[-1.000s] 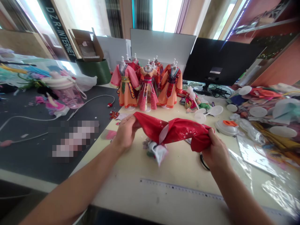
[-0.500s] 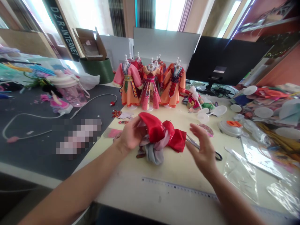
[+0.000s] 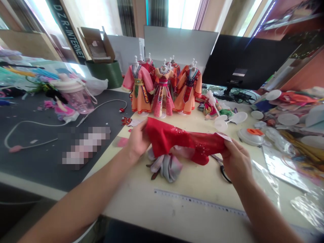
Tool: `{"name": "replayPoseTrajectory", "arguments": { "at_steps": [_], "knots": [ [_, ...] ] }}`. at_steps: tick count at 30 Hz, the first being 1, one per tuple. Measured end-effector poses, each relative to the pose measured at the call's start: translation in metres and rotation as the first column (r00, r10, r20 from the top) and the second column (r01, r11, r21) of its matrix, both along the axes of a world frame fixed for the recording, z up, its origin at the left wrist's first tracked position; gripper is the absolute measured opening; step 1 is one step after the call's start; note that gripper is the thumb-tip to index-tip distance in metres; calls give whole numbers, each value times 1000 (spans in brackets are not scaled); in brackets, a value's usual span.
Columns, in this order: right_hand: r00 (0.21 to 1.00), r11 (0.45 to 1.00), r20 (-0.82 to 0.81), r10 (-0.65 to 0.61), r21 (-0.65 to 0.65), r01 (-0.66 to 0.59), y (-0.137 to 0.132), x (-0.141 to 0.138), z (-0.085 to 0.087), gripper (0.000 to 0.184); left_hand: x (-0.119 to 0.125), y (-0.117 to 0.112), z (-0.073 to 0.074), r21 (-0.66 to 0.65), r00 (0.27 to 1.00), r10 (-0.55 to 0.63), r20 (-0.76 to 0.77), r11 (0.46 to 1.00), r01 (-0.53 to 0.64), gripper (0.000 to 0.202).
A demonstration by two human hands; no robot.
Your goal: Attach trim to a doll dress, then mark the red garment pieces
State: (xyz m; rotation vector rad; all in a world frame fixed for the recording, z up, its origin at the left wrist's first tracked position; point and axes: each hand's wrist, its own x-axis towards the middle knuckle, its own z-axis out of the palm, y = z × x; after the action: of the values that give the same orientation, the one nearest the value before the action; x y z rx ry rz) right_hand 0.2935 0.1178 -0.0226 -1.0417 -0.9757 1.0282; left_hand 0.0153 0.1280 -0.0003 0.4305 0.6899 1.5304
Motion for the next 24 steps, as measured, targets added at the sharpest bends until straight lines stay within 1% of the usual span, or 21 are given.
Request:
{"name": "replayPoseTrajectory", "arguments": {
  "at_steps": [2,3,4,5,6,7,8,10,11,12,13,14,15,16,17,18,19,20,21,22,24],
  "knots": [
    [992,999,-120,-27,-37,23,3,3,2,20,0,0,-2,22,996,-25,-88,999,27,16],
    [985,998,-169,-31,-52,23,5,5,3,18,0,-1,-3,48,984,-20,-177,998,29,17],
    [978,998,-206,-26,-64,14,7,7,3,17,1,-3,-3,89,953,15,-302,996,13,19],
    [975,997,-220,-15,-75,-1,9,10,2,16,2,-6,-3,145,885,80,-459,989,-14,21],
    [978,996,-208,-10,-85,-8,11,12,1,17,3,-10,-2,209,764,153,-627,978,-24,23],
    [986,996,-166,-19,-95,3,13,15,0,20,5,-13,-2,267,593,213,-776,964,3,24],
    [994,994,-93,-51,-97,42,14,17,-1,25,6,-17,-1,298,394,246,-886,952,74,25],
    [973,983,160,-169,-46,178,12,18,-4,42,9,-24,-1,237,14,244,-970,923,302,30],
    [919,970,315,-237,31,240,10,16,-5,49,11,-27,-2,169,-137,242,-961,898,407,32],
    [839,958,461,-288,138,253,6,12,-6,54,12,-29,-4,104,-251,253,-934,868,486,31],
    [744,947,590,-314,251,201,1,6,-7,55,14,-30,-6,56,-329,273,-904,839,542,29],
    [653,938,693,-306,338,80,-3,0,-9,53,15,-30,-8,24,-368,288,-884,814,581,24],
    [574,926,778,-255,367,-87,-8,-7,-10,49,15,-30,-10,4,-372,286,-883,798,603,20],
    [476,905,859,-189,340,-256,-12,-14,-12,47,14,-29,-10,-2,-344,260,-903,795,607,18],
    [367,880,920,-140,285,-379,-14,-19,-15,44,12,-28,-10,-5,-282,205,-937,801,599,18],
    [282,857,952,-115,238,-456,-15,-23,-18,35,10,-27,-8,-13,-190,122,-974,810,587,19],
    [226,843,969,-103,205,-497,-14,-25,-20,24,7,-26,-6,-21,-71,24,-997,821,570,20],
    [210,844,972,-109,202,-497,-11,-25,-23,17,3,-24,-3,-20,68,-69,-995,835,550,20],
    [233,855,965,-121,220,-469,-8,-23,-25,16,-1,-23,0,-7,218,-143,-966,850,526,19],
    [280,877,951,-127,239,-416,-4,-20,-27,17,-4,-21,2,18,368,-192,-910,869,495,17],
    [436,939,893,-113,239,-247,3,-13,-29,16,-11,-17,5,77,633,-213,-744,915,397,14]
  ]
}}
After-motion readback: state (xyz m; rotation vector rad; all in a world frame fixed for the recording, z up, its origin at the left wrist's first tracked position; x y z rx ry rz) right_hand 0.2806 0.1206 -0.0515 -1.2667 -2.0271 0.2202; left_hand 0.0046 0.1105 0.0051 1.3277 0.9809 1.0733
